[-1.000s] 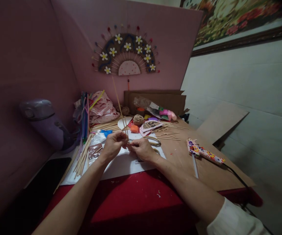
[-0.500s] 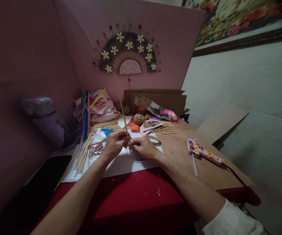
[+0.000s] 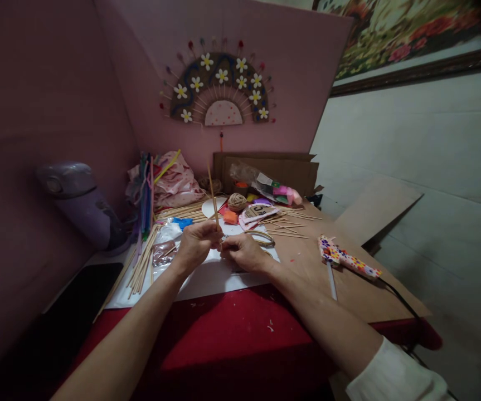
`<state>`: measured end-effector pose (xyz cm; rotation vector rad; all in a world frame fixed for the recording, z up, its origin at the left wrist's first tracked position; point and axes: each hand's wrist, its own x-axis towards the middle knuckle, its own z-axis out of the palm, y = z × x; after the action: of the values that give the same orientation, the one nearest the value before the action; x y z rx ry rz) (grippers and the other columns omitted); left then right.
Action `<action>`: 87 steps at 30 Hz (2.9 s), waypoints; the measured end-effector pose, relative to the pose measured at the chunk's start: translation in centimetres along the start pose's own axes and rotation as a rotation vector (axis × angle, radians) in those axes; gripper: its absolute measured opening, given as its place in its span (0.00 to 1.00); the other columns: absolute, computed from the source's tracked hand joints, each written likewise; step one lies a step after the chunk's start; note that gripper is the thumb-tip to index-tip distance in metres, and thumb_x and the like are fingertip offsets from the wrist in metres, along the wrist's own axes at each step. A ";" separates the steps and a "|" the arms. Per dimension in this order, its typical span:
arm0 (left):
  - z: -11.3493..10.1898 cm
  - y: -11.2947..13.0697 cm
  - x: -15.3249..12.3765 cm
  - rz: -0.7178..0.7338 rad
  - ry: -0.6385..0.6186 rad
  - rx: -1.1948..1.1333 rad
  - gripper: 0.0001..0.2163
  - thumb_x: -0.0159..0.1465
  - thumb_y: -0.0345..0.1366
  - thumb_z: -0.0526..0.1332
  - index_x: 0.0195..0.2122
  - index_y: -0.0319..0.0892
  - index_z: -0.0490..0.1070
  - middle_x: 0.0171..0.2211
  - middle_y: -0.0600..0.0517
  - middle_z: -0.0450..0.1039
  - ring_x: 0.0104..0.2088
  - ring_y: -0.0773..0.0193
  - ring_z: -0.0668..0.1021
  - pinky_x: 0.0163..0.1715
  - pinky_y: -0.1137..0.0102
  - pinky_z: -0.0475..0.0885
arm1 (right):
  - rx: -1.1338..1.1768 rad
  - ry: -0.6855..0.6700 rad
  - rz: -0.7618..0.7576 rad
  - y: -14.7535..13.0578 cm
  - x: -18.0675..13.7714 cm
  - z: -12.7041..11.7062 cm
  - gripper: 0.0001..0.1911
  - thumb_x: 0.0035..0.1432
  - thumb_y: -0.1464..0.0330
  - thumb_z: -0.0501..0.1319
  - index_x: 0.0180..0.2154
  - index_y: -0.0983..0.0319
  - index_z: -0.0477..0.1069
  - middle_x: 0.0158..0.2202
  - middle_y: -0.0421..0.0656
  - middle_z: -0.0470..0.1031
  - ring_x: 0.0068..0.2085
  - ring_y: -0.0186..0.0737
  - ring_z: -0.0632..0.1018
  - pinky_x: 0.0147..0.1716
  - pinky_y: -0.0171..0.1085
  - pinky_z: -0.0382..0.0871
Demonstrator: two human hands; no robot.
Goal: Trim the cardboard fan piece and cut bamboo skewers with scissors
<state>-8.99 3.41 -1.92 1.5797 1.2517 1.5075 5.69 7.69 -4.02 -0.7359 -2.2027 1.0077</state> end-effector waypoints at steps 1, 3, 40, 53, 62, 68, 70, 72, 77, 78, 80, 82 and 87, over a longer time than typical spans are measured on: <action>0.0 0.0 0.0 0.003 0.001 0.005 0.03 0.51 0.31 0.61 0.22 0.38 0.70 0.17 0.56 0.67 0.19 0.71 0.70 0.21 0.75 0.67 | -0.017 0.001 -0.017 0.1 0.1 0.0 0.10 0.45 0.80 0.55 0.23 0.65 0.73 0.19 0.37 0.71 0.21 0.28 0.70 0.23 0.26 0.60; 0.0 -0.1 0.0 0.007 0.004 0.016 0.03 0.51 0.31 0.62 0.21 0.38 0.70 0.18 0.56 0.67 0.19 0.71 0.70 0.20 0.75 0.67 | -0.040 0.001 -0.036 0.2 0.2 0.0 0.10 0.45 0.80 0.55 0.23 0.65 0.73 0.19 0.37 0.70 0.22 0.28 0.69 0.23 0.26 0.60; 1.4 3.0 0.4 0.128 0.166 -0.275 0.07 0.56 0.37 0.62 0.25 0.39 0.70 0.16 0.56 0.68 0.16 0.70 0.70 0.14 0.75 0.66 | -0.286 0.027 -0.062 0.2 0.2 0.7 0.05 0.49 0.76 0.61 0.25 0.66 0.76 0.20 0.38 0.71 0.23 0.27 0.68 0.24 0.26 0.58; 1.2 2.7 0.5 0.217 0.159 -0.122 0.09 0.57 0.34 0.60 0.21 0.40 0.71 0.17 0.54 0.70 0.21 0.71 0.71 0.23 0.76 0.65 | -0.816 -0.179 0.202 -2.7 0.1 -6.0 0.08 0.47 0.74 0.60 0.33 0.67 0.72 0.35 0.52 0.74 0.34 0.43 0.73 0.29 0.33 0.58; 1.2 3.1 0.5 0.019 0.170 -0.322 0.11 0.52 0.41 0.64 0.23 0.39 0.67 0.17 0.57 0.68 0.18 0.65 0.76 0.19 0.73 0.71 | -0.785 -0.217 0.178 -0.9 0.6 -6.0 0.22 0.46 0.75 0.59 0.46 0.65 0.63 0.41 0.48 0.71 0.37 0.40 0.71 0.30 0.31 0.59; 1.2 3.1 0.6 0.024 0.151 -0.349 0.10 0.52 0.40 0.64 0.23 0.39 0.67 0.16 0.58 0.67 0.17 0.66 0.75 0.19 0.72 0.72 | -0.750 -0.261 0.163 -2.2 0.4 -6.6 0.18 0.44 0.72 0.60 0.41 0.64 0.66 0.37 0.46 0.71 0.34 0.39 0.71 0.28 0.32 0.58; 1.4 3.1 0.6 0.030 0.138 -0.356 0.10 0.52 0.40 0.64 0.23 0.39 0.67 0.17 0.58 0.66 0.17 0.67 0.75 0.19 0.72 0.72 | -0.752 -0.284 0.189 -2.3 -0.1 -5.7 0.17 0.41 0.73 0.60 0.38 0.65 0.67 0.35 0.46 0.71 0.32 0.39 0.70 0.24 0.32 0.56; 1.6 3.1 0.5 0.045 0.124 -0.372 0.10 0.53 0.39 0.64 0.22 0.39 0.66 0.16 0.58 0.65 0.16 0.69 0.73 0.18 0.73 0.71 | -0.751 -0.270 0.225 -2.3 -0.4 -4.9 0.19 0.39 0.74 0.60 0.38 0.65 0.67 0.34 0.48 0.71 0.30 0.40 0.70 0.22 0.32 0.54; 1.9 2.9 0.5 0.088 0.090 -0.397 0.10 0.55 0.38 0.62 0.21 0.39 0.66 0.16 0.59 0.62 0.16 0.71 0.70 0.19 0.73 0.70 | -0.655 -0.185 0.284 -3.4 -0.1 -5.4 0.24 0.40 0.71 0.62 0.43 0.67 0.66 0.34 0.47 0.72 0.29 0.38 0.70 0.21 0.31 0.57; 1.8 2.8 0.5 0.089 0.091 -0.401 0.10 0.55 0.38 0.62 0.21 0.39 0.66 0.16 0.59 0.62 0.16 0.71 0.70 0.19 0.73 0.70 | -0.632 -0.168 0.289 -3.8 -0.2 -6.1 0.24 0.42 0.70 0.62 0.44 0.67 0.66 0.35 0.46 0.72 0.29 0.36 0.70 0.22 0.31 0.58; 1.7 2.8 0.5 0.078 0.107 -0.418 0.10 0.55 0.38 0.62 0.22 0.40 0.66 0.16 0.59 0.62 0.15 0.71 0.70 0.19 0.72 0.70 | -0.560 -0.136 0.294 -4.4 -0.7 -7.6 0.21 0.46 0.70 0.60 0.45 0.66 0.67 0.34 0.45 0.72 0.28 0.33 0.70 0.23 0.31 0.59; 1.4 2.9 0.5 0.052 0.123 -0.441 0.09 0.54 0.38 0.63 0.23 0.40 0.66 0.16 0.59 0.62 0.15 0.70 0.70 0.20 0.71 0.72 | -0.404 -0.099 0.299 -4.6 -1.8 -9.4 0.17 0.48 0.69 0.59 0.43 0.65 0.70 0.30 0.43 0.72 0.24 0.31 0.68 0.22 0.32 0.59; 1.0 3.9 0.0 -0.045 0.089 -0.510 0.10 0.52 0.39 0.64 0.23 0.40 0.66 0.14 0.59 0.62 0.14 0.71 0.69 0.18 0.70 0.71 | 0.103 -0.018 0.337 -3.5 -5.4 -12.4 0.21 0.48 0.65 0.61 0.46 0.61 0.66 0.24 0.39 0.69 0.19 0.30 0.65 0.18 0.33 0.59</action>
<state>-7.22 2.14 1.45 1.1528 0.8460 1.7133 17.31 7.77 3.78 -1.0768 -2.0641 1.2845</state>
